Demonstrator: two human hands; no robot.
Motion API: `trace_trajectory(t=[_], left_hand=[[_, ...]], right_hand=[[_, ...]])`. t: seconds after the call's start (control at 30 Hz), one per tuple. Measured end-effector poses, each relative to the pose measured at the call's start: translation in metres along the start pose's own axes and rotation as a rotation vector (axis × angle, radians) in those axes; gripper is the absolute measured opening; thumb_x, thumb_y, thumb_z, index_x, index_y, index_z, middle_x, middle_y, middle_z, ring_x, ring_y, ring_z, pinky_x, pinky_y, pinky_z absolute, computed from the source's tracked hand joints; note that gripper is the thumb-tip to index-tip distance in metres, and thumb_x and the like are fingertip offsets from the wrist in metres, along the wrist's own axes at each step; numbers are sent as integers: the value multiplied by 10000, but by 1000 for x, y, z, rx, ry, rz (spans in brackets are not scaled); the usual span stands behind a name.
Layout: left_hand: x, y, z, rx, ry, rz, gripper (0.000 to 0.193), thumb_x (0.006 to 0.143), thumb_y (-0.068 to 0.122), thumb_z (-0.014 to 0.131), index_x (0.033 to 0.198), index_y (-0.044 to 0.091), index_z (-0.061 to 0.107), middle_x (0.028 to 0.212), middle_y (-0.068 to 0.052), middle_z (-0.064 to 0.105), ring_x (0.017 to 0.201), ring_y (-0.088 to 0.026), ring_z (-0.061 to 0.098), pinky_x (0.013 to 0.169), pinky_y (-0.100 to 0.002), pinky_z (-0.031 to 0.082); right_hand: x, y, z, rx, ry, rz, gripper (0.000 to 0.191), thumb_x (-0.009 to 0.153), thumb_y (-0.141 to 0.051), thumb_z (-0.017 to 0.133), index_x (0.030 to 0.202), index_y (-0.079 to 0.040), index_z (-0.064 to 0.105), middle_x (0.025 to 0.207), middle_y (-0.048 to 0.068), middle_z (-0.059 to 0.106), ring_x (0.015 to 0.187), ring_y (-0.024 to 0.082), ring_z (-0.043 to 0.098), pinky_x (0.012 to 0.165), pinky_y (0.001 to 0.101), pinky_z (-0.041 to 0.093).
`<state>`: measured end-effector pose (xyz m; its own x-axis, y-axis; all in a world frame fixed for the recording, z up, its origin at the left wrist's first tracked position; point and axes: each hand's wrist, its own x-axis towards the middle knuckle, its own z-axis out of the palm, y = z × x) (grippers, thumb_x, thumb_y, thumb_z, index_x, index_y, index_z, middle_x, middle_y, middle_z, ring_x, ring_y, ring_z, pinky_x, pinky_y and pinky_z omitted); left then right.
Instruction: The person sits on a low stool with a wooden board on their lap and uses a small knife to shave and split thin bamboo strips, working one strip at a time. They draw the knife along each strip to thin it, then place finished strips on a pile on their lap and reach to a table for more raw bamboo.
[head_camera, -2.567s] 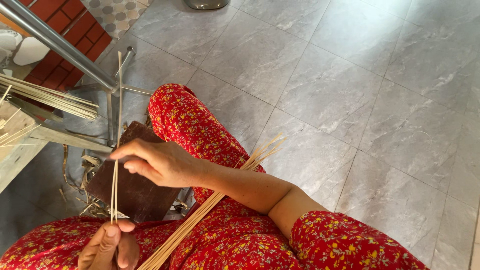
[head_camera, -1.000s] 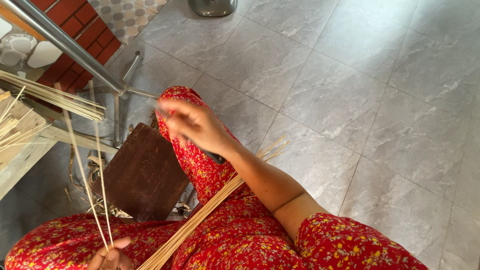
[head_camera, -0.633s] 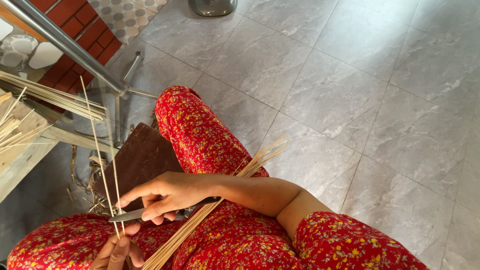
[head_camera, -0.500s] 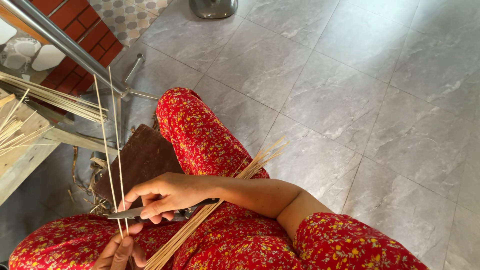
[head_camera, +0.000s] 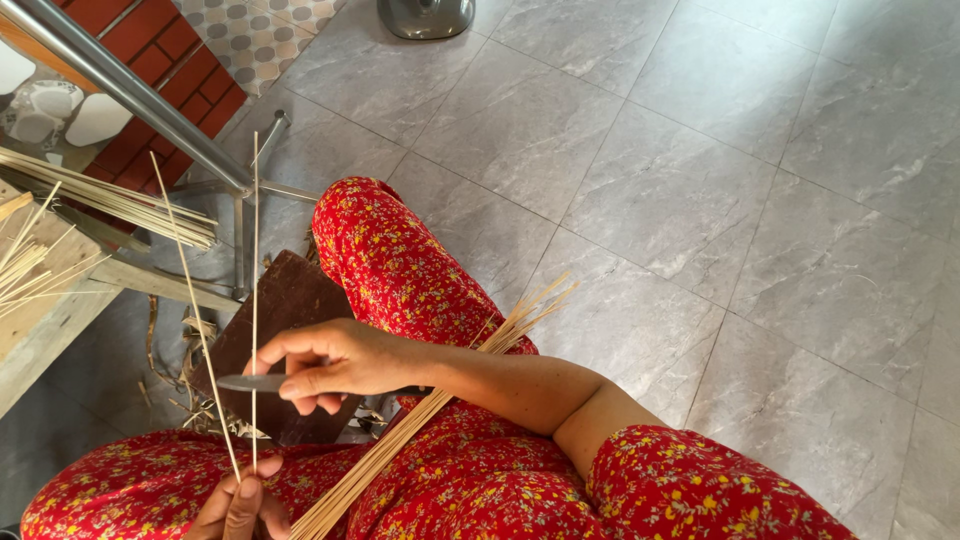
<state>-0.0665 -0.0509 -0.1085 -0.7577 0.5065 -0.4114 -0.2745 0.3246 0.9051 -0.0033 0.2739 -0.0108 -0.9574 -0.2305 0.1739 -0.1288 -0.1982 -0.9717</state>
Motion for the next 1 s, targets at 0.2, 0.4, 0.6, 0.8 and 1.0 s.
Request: trace_trajectory(t=[0.2, 0.4, 0.6, 0.8, 1.0], left_hand=[[-2, -10, -2, 35, 4, 58, 412, 1008, 290, 519, 1222, -28, 672, 483, -134, 636, 357, -145, 523, 379, -293, 412], [-2, -10, 0, -39, -22, 152, 432, 993, 297, 539, 1196, -66, 657, 432, -70, 569, 326, -97, 458, 323, -287, 395], [-6, -6, -4, -62, -87, 179, 432, 985, 282, 555, 1194, -87, 640, 440, -9, 506, 327, -59, 384, 305, -271, 354], [10, -1, -12, -86, -215, -50, 483, 932, 312, 554, 1191, -87, 634, 407, -51, 540, 277, -109, 434, 251, -333, 412], [16, 3, -23, -225, -301, -119, 483, 936, 306, 569, 1232, -68, 641, 437, -55, 548, 308, -102, 445, 280, -346, 434]], right_hand=[[-2, 4, -21, -27, 101, -94, 329, 1080, -113, 589, 1400, -35, 571, 842, 48, 700, 648, 65, 629, 575, 229, 514], [-3, 0, -53, -37, 204, -161, 309, 1080, -102, 578, 1377, -15, 560, 844, 68, 694, 640, 79, 651, 552, 232, 535], [-9, -3, -82, 46, 330, -215, 295, 1077, -103, 595, 1358, -13, 590, 849, 82, 695, 628, 88, 625, 555, 242, 534], [-19, -4, -106, 54, 463, -256, 286, 1047, -79, 632, 1327, -21, 618, 843, 69, 691, 645, 83, 619, 560, 244, 504], [-24, -15, -124, 115, 596, -290, 266, 1045, -76, 626, 1302, -9, 648, 822, 78, 688, 631, 91, 619, 540, 254, 517]])
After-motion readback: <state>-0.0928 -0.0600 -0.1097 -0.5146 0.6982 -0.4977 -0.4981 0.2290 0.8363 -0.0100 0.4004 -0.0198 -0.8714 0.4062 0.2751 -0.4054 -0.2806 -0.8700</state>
